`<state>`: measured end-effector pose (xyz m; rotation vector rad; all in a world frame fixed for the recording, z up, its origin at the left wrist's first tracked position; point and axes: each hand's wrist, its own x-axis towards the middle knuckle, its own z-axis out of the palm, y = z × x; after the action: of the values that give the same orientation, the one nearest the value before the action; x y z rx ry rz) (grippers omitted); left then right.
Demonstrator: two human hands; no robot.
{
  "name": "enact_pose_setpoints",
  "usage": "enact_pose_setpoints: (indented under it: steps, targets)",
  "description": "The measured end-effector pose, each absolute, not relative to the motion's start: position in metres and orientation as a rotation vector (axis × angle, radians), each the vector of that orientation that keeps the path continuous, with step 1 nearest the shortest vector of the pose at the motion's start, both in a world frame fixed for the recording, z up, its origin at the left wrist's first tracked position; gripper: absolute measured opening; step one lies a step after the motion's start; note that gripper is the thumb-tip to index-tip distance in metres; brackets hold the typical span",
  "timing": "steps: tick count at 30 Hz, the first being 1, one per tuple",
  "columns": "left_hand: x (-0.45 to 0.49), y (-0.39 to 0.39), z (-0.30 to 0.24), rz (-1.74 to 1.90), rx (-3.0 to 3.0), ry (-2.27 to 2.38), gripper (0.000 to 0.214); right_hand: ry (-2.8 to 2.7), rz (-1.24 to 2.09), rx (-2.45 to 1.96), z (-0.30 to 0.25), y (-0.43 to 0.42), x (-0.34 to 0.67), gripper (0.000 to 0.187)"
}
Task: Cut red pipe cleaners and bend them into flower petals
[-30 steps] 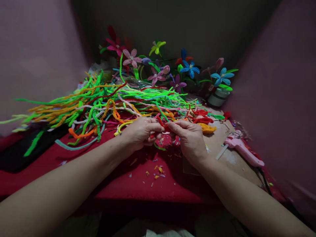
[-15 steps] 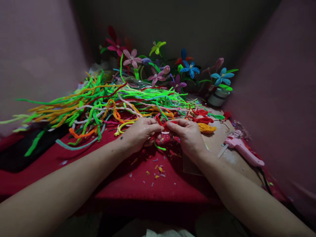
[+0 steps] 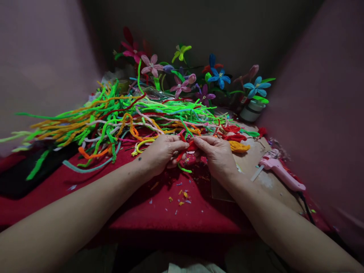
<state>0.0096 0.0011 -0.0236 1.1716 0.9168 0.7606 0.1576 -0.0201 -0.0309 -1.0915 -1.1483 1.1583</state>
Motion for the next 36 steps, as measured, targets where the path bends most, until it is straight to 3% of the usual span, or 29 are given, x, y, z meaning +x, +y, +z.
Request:
enact_pose_setpoints:
  steps: [17,24,28,36]
  targets:
    - [0.01,-0.009,-0.028,0.989,2.151,1.235,0.021,-1.013,1.42,-1.103,-0.03,-0.013,0.161,0.016]
    - [0.011,-0.007,-0.018,0.943,1.832,1.199,0.024,-1.109,1.322,-1.088,-0.029,-0.015,0.16,0.012]
    - [0.01,-0.007,-0.011,0.861,1.605,1.128,0.016,-1.072,1.337,-1.03,-0.029,-0.014,0.161,0.012]
    - [0.01,-0.008,-0.005,0.877,1.598,1.185,0.017,-1.038,1.322,-1.041,-0.03,-0.017,0.159,0.02]
